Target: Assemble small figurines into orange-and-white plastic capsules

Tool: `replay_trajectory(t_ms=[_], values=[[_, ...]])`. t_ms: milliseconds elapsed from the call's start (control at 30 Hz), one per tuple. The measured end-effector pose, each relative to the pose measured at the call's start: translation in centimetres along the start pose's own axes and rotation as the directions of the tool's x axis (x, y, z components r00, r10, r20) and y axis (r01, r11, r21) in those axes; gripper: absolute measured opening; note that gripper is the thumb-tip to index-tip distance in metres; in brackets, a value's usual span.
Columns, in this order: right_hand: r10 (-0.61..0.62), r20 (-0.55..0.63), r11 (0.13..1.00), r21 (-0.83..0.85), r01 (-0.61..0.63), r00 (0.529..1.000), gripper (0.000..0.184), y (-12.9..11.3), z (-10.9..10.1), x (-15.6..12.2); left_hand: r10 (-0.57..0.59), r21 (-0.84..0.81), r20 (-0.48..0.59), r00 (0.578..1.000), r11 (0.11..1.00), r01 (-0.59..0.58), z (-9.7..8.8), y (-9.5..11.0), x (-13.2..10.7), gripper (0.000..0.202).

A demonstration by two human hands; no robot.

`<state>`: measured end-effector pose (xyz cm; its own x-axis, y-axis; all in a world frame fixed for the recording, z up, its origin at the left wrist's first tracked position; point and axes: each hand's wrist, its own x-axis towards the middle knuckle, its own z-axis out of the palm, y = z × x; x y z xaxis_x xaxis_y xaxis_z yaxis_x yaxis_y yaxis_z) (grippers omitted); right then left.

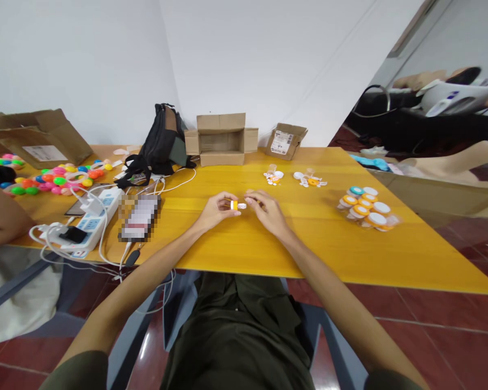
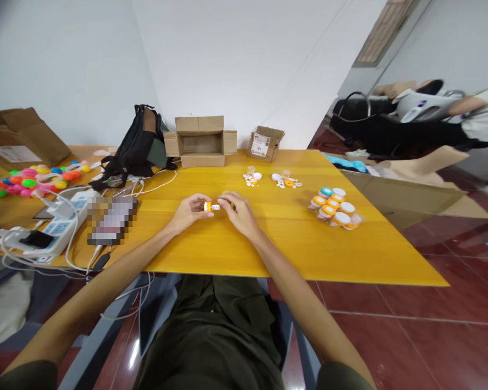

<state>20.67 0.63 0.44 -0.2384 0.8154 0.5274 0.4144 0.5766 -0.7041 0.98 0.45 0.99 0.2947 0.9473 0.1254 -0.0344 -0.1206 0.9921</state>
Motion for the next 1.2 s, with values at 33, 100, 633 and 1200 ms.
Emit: replay_trajectory(t_ms=[33, 100, 633, 1200], values=[[-0.03, -0.042, 0.998, -0.052, 0.028, 0.999, 0.03, 0.4, 0.0, 0.0, 0.001, 0.004, 0.001, 1.0, 1.0, -0.001, 0.0, -0.1, 0.0, 0.048], [-0.093, -0.072, 0.983, -0.165, 0.08, 0.993, 0.032, 1.1, -0.1, 0.1, 0.001, 0.014, 0.008, 1.0, 1.0, -0.001, 0.0, -0.3, 0.1, 0.049], [0.189, 0.166, 0.907, 0.348, -0.236, 0.968, 0.037, -1.0, 1.2, -0.1, 0.058, 0.0, 0.026, 0.998, 0.998, -0.058, 0.4, -0.3, -0.1, 0.054], [0.26, 0.109, 0.847, 0.452, -0.281, 0.96, 0.044, -1.0, 1.1, 0.2, 0.054, 0.055, 0.058, 0.997, 0.997, -0.057, -0.7, 0.0, -0.3, 0.043]])
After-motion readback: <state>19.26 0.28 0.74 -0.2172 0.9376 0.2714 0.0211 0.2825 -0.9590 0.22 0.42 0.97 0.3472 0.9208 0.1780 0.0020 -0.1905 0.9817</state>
